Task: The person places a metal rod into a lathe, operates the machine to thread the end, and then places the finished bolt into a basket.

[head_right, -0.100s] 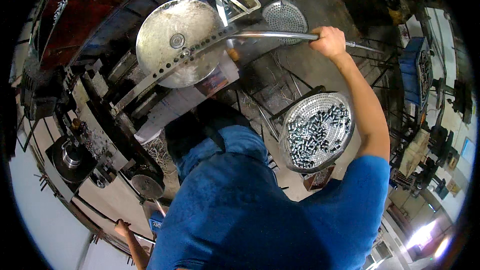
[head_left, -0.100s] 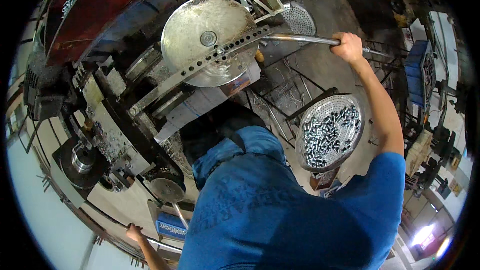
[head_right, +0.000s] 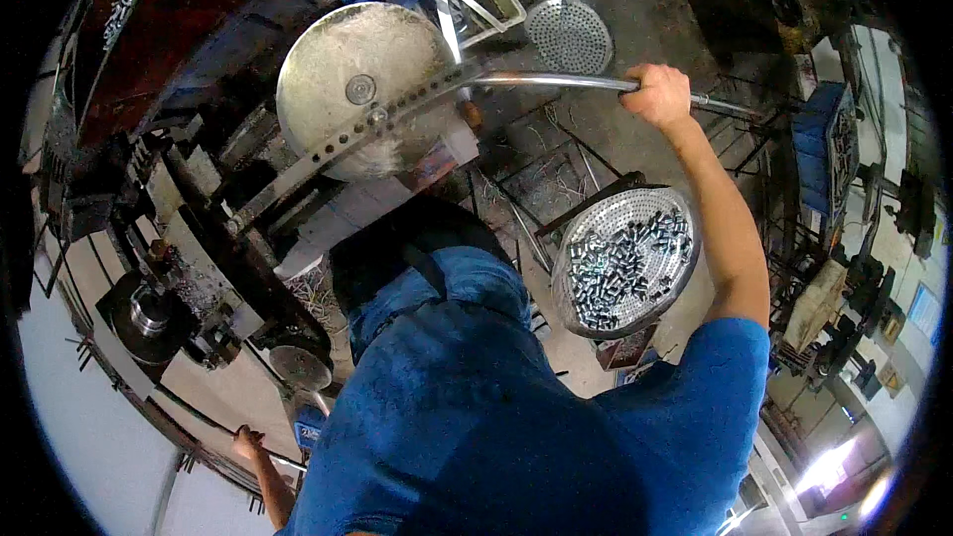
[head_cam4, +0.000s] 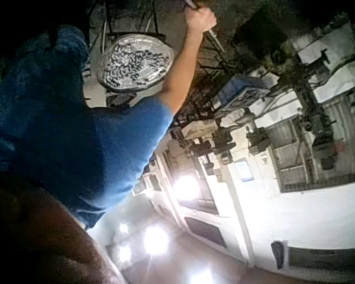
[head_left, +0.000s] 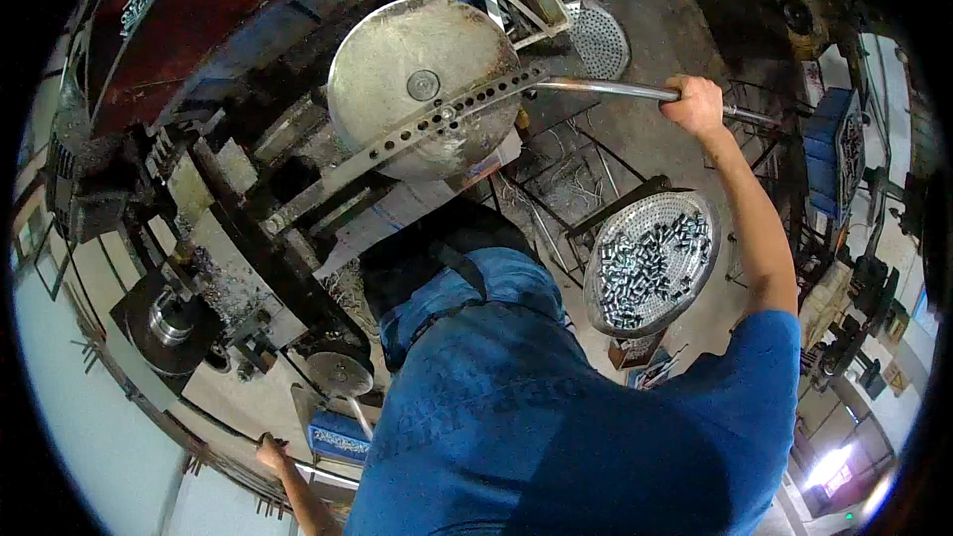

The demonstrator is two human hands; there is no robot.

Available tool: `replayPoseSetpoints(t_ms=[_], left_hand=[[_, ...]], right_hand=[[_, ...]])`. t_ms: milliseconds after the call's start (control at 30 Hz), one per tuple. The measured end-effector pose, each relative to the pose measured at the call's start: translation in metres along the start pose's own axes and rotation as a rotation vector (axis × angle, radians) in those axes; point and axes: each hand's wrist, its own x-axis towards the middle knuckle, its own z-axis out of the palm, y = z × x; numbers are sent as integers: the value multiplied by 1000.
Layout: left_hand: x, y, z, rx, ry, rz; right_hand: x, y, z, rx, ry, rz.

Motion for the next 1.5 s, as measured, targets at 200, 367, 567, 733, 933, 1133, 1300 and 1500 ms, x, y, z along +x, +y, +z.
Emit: replayPoseSetpoints(t_ms=[200, 367, 567, 733, 933, 1133, 1300, 1500], left_hand=[[-4, 15, 1, -78, -35, -256], [-2, 19, 0, 2, -22, -374], [1, 16, -4, 11, -58, -334], [12, 5, -8, -35, -66, -295], [12, 5, -4, 6, -11, -359], [-3, 15, -9, -94, -72, -312], [-3, 21, -12, -134, -218, -243], [-5, 11, -8, -205, -195, -189]], right_hand=[[3, 11, 10, 6, 33, -54], [4, 6, 6, -20, -26, -13], [3, 5, 3, -29, -89, 3], [3, 5, 0, -13, -95, -3], [3, 2, 2, -54, -56, 10], [-1, 0, 3, -100, -57, 57], [-29, -19, 8, -167, 300, -28], [-214, -134, 27, 571, 388, -196]])
